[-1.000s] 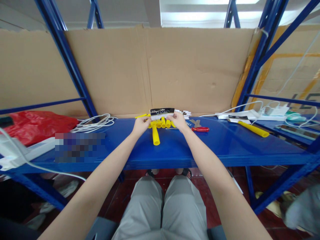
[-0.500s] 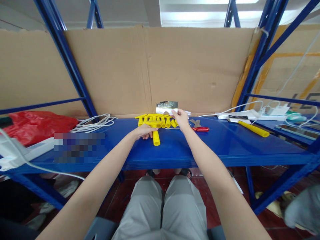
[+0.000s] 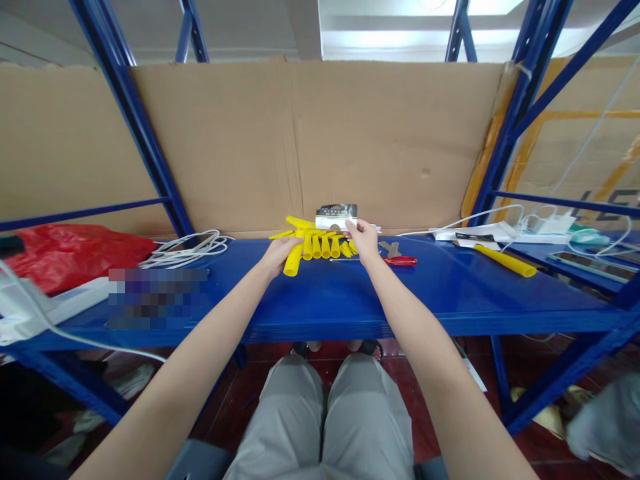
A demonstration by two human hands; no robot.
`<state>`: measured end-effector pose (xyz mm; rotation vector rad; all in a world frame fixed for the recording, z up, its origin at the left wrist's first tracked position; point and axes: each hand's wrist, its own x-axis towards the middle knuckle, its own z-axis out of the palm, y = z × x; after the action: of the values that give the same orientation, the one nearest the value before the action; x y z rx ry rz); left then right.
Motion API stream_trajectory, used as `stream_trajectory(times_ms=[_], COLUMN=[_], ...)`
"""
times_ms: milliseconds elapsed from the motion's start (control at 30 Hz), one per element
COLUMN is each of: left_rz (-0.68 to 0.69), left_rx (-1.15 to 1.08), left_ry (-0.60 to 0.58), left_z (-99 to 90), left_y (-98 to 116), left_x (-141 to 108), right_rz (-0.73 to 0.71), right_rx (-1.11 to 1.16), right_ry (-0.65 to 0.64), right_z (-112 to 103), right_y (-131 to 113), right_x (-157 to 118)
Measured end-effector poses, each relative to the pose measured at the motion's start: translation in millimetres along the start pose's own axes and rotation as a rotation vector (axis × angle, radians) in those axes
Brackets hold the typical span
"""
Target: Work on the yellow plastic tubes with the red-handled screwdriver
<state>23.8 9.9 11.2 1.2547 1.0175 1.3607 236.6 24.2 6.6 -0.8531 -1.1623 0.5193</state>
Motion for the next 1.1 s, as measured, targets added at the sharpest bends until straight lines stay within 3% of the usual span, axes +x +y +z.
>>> stream_trajectory(times_ms=[267, 467, 833, 1100], left_rz=[0.012, 0.008, -0.08, -0.152], left_rx=[-0.114, -0.217, -0.258, -0.221], left_ry=[0.355, 0.463, 0.33, 0.158], left_z=[-4.4, -4.8, -6.4, -6.4], left_y=[10.6, 13.9, 10.7, 8.8], left_x=[-3.3, -5.0, -4.3, -4.7], right_rz=[0.066, 0.146, 0.207, 0.183], right_rx=[-0.007, -0.066, 0.042, 0.042], right_ry=[-0.018, -0.105, -0.39, -0.419], right_z=[1.6, 4.7, 13.0, 12.9], right_y=[-7.8, -13.9, -13.6, -7.0], right_x=[-3.6, -8.1, -22.7, -21.7])
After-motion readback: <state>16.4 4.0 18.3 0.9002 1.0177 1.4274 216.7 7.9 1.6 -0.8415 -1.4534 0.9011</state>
